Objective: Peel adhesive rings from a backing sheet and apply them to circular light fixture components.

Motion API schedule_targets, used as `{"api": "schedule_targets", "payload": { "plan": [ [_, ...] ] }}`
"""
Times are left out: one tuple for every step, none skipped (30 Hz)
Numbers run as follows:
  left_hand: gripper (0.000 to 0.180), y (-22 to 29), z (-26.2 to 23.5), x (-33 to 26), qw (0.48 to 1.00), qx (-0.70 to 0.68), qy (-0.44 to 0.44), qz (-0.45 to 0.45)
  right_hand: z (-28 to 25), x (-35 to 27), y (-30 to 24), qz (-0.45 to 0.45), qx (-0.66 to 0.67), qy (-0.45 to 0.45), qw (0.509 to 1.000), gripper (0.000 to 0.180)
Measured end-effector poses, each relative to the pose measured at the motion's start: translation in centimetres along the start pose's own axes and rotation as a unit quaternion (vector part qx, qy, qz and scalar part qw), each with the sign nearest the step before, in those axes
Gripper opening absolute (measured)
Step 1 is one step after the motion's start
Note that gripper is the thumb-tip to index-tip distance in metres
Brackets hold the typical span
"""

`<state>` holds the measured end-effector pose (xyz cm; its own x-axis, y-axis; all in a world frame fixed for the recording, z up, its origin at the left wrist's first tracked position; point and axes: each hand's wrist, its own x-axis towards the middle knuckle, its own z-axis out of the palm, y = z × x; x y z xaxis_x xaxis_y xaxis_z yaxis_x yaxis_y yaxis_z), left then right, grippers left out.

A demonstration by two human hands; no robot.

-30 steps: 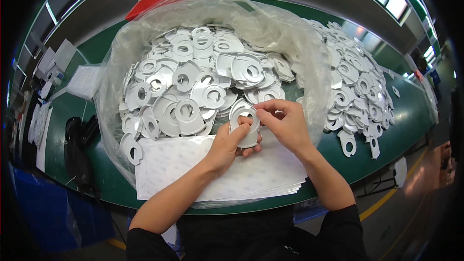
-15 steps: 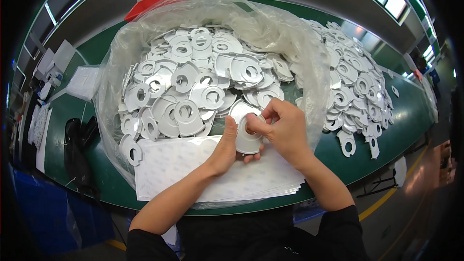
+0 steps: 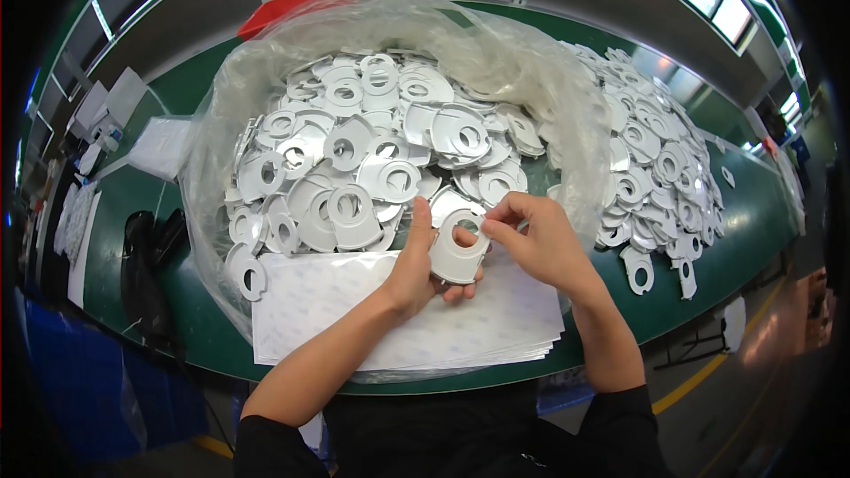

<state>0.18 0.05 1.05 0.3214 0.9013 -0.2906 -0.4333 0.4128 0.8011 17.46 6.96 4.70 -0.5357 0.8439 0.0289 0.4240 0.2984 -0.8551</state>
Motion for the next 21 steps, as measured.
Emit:
{"api": "schedule_targets", "payload": {
  "plan": [
    [0.088, 0.1, -0.1, 0.0, 1.000, 0.002, -0.011, -0.011, -0.1, 0.3, 0.6, -0.003, 0.011, -0.004, 1.000, 0.020],
    [0.088, 0.2, 0.0, -0.2, 1.000, 0.001, -0.006, -0.009, -0.1, 0.6, 0.8, -0.006, 0.023, -0.011, 1.000, 0.017],
    [0.088, 0.5, 0.3, -0.4, 1.000, -0.009, 0.006, -0.013, -0.4, 0.6, 0.7, 0.028, 0.090, -0.020, 0.995, 0.015],
    [0.089, 0.8, 0.8, -0.7, 0.999, -0.020, 0.018, -0.017, -0.8, 0.7, 0.3, 0.062, 0.156, -0.030, 0.985, 0.014],
    [0.083, 1.7, 1.2, -1.1, 0.999, -0.033, 0.019, 0.004, -1.6, 0.9, 0.0, 0.110, 0.160, -0.030, 0.981, 0.014],
    [0.076, 2.5, 1.4, -1.6, 0.995, 0.055, 0.059, 0.056, -2.4, 1.0, 0.5, 0.095, 0.238, 0.021, 0.966, 0.013],
    [0.071, 3.1, 1.3, -2.0, 0.979, 0.143, 0.099, 0.107, -3.2, 1.1, 1.1, 0.079, 0.314, 0.071, 0.943, 0.013],
    [0.058, 3.8, 0.9, -2.5, 0.942, 0.246, 0.132, 0.186, -4.5, 1.2, 1.5, 0.029, 0.399, 0.157, 0.903, 0.015],
    [0.051, 4.7, 0.7, -3.0, 0.857, 0.415, 0.203, 0.230, -5.9, 1.4, 2.5, -0.018, 0.476, 0.243, 0.845, 0.017],
    [0.045, 5.6, 0.6, -3.6, 0.735, 0.566, 0.266, 0.264, -8.2, 1.4, 3.9, -0.055, 0.521, 0.262, 0.810, 0.017],
    [0.042, 5.6, -0.5, -3.8, 0.625, 0.625, 0.347, 0.313, -9.2, 1.7, 3.6, -0.091, 0.566, 0.273, 0.772, 0.018],
    [0.044, 5.6, -1.3, -4.2, 0.575, 0.663, 0.387, 0.283, -9.3, 1.9, 3.5, -0.089, 0.567, 0.271, 0.773, 0.018],
    [0.045, 5.6, -1.8, -4.5, 0.523, 0.696, 0.424, 0.252, -9.5, 1.9, 3.2, -0.083, 0.562, 0.328, 0.755, 0.019],
    [0.048, 5.6, -1.9, -4.7, 0.518, 0.714, 0.439, 0.174, -9.2, 2.0, 2.7, -0.076, 0.554, 0.383, 0.735, 0.021],
    [0.048, 5.3, -2.1, -4.6, 0.519, 0.713, 0.439, 0.172, -8.6, 1.9, 2.8, -0.078, 0.523, 0.375, 0.761, 0.022],
    [0.051, 4.9, -2.3, -4.4, 0.520, 0.722, 0.435, 0.138, -7.8, 1.8, 2.4, -0.077, 0.522, 0.376, 0.762, 0.022],
    [0.054, 4.6, -2.5, -4.3, 0.521, 0.730, 0.431, 0.104, -6.5, 1.8, 1.8, -0.073, 0.415, 0.362, 0.832, 0.021],
    [0.054, 4.5, -2.3, -4.1, 0.522, 0.729, 0.430, 0.105, -5.3, 1.7, 1.1, -0.069, 0.300, 0.342, 0.888, 0.020],
    [0.057, 4.4, -2.0, -3.9, 0.521, 0.731, 0.425, 0.113, -4.3, 1.2, 0.5, -0.102, 0.237, 0.247, 0.934, 0.019],
    [0.060, 4.2, -2.2, -4.0, 0.518, 0.733, 0.426, 0.115, -2.7, 0.9, 0.2, -0.133, 0.176, 0.140, 0.965, 0.017],
    [0.060, 4.1, -2.3, -4.0, 0.517, 0.733, 0.428, 0.113, -1.4, 0.1, -0.8, -0.120, 0.079, 0.024, 0.989, 0.018]
  ]
}}
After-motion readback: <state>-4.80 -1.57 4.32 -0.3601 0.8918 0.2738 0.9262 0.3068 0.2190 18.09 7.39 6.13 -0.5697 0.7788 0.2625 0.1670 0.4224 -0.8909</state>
